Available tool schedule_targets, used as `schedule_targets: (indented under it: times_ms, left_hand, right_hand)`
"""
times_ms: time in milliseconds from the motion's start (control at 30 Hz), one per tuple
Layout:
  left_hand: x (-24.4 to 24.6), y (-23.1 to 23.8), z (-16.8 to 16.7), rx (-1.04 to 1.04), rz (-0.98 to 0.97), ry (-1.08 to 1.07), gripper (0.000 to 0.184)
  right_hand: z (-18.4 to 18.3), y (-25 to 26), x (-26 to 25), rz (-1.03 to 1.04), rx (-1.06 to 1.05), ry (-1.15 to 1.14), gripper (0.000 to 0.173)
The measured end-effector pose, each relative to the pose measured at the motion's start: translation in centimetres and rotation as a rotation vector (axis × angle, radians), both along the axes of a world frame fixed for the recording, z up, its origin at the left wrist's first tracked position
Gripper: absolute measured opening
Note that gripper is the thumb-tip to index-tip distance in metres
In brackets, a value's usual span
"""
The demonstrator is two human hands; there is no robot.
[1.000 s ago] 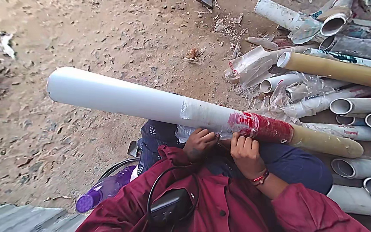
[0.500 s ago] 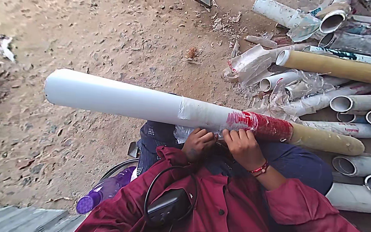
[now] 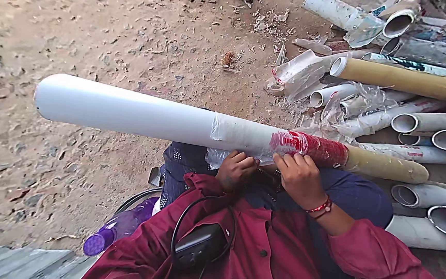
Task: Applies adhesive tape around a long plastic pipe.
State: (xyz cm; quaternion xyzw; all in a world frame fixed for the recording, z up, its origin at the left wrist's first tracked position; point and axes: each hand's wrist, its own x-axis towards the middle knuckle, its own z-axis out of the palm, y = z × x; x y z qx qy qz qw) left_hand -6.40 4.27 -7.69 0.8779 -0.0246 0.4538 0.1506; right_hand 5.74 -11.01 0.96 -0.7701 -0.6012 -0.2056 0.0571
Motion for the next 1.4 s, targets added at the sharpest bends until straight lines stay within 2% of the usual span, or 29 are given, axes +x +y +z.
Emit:
schedule_targets:
  times_ms: [133,333,500,733,867,967,1100,1233,1300,1400]
  left_hand:
    - [-0.2,0.4,0.4,0.009,-0.035,0.018,0.022]
    - [-0.1,0.3,0.4,0.014,-0.018,0.035,0.022]
    - [-0.3,0.1,0.3,0.007,-0.015,0.033,0.021]
    - [-0.4,0.2,0.6,0.006,-0.037,0.047,0.021]
    - [-0.8,0.3,0.7,0.033,-0.055,0.075,0.021]
    - [-0.9,0.3,0.6,0.026,-0.058,0.073,0.021]
    - [-1.0,0.2,0.6,-0.042,-0.027,0.088,0.020]
    - [-1.0,-0.3,1.3,-0.080,0.038,0.149,0.019]
    - [-1.1,-0.4,1.9,-0.098,0.061,0.190,0.019]
    - [-1.0,-0.5,2.7,-0.160,0.094,0.268,0.030]
  right_hand:
    - [-1.2,1.3,-0.1,0.050,-0.023,-0.061,0.019]
    - [0.1,0.0,1.2,0.034,-0.133,-0.042,0.013]
    - [-0.3,0.9,0.1,0.094,-0.003,-0.020,0.020]
    - [-1.3,1.3,-1.0,0.065,-0.024,-0.242,0.020]
    - [-0.6,1.0,-1.7,-0.043,-0.167,-0.299,0.018]
    - [0.3,-0.1,-0.3,-0.072,-0.220,-0.158,0.013]
    - [1.4,-1.9,1.4,-0.063,-0.037,0.187,0.025]
    - [-0.9,-1.6,0.1,-0.093,0.194,0.506,0.032]
    - [-2.4,-0.7,-1.0,-0.134,0.271,0.573,0.030]
    - [-3.7,0.1,-2.3,-0.144,0.352,0.641,0.031]
